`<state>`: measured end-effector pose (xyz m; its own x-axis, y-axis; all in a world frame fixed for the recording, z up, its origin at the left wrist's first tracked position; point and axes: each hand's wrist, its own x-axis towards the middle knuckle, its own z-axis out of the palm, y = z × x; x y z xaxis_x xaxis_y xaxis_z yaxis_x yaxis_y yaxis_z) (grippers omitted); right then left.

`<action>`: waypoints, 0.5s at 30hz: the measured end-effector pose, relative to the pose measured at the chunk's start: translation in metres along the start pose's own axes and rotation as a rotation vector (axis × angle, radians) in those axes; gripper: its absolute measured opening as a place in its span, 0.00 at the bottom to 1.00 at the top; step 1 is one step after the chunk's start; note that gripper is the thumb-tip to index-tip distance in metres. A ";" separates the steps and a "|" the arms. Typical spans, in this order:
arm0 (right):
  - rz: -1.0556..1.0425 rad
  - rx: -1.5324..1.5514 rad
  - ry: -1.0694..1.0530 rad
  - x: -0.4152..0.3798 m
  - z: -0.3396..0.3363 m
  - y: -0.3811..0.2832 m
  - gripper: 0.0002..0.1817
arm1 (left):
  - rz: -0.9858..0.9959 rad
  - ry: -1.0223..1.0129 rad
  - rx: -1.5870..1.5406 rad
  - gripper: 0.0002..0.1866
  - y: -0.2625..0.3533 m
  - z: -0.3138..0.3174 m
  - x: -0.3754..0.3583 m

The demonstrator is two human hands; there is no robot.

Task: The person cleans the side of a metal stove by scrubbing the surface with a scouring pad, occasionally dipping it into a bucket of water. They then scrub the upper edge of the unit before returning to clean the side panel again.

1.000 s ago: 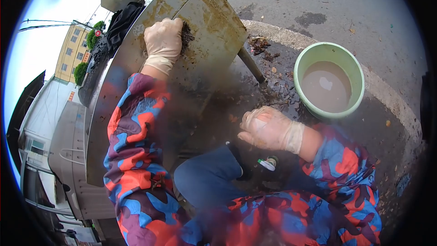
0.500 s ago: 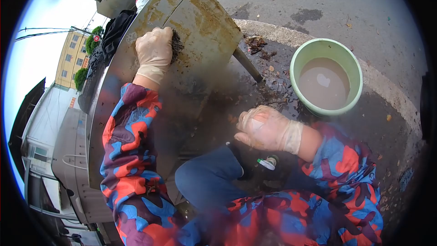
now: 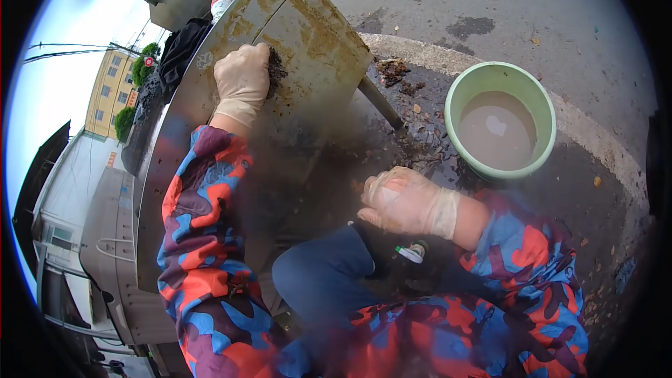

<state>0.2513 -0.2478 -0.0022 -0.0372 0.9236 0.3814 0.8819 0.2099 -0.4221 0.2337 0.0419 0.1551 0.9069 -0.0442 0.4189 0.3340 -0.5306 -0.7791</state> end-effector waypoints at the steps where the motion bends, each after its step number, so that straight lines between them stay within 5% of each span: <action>1: 0.004 -0.004 0.001 0.000 0.001 0.000 0.21 | -0.006 0.016 -0.011 0.03 0.001 0.001 0.005; 7: 0.004 -0.019 -0.063 -0.006 -0.009 -0.003 0.20 | -0.069 -0.079 0.001 0.02 -0.019 -0.036 -0.060; 12: -0.010 0.038 -0.074 -0.008 -0.016 -0.003 0.19 | -0.066 -0.154 0.051 0.03 -0.014 -0.025 -0.032; 15: 0.019 0.002 -0.021 -0.009 -0.011 -0.002 0.20 | 0.018 -0.001 0.037 0.04 -0.010 -0.009 -0.001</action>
<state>0.2550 -0.2595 0.0041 -0.0302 0.9341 0.3558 0.8816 0.1926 -0.4310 0.2271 0.0401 0.1668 0.9132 -0.0528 0.4042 0.3268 -0.4978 -0.8034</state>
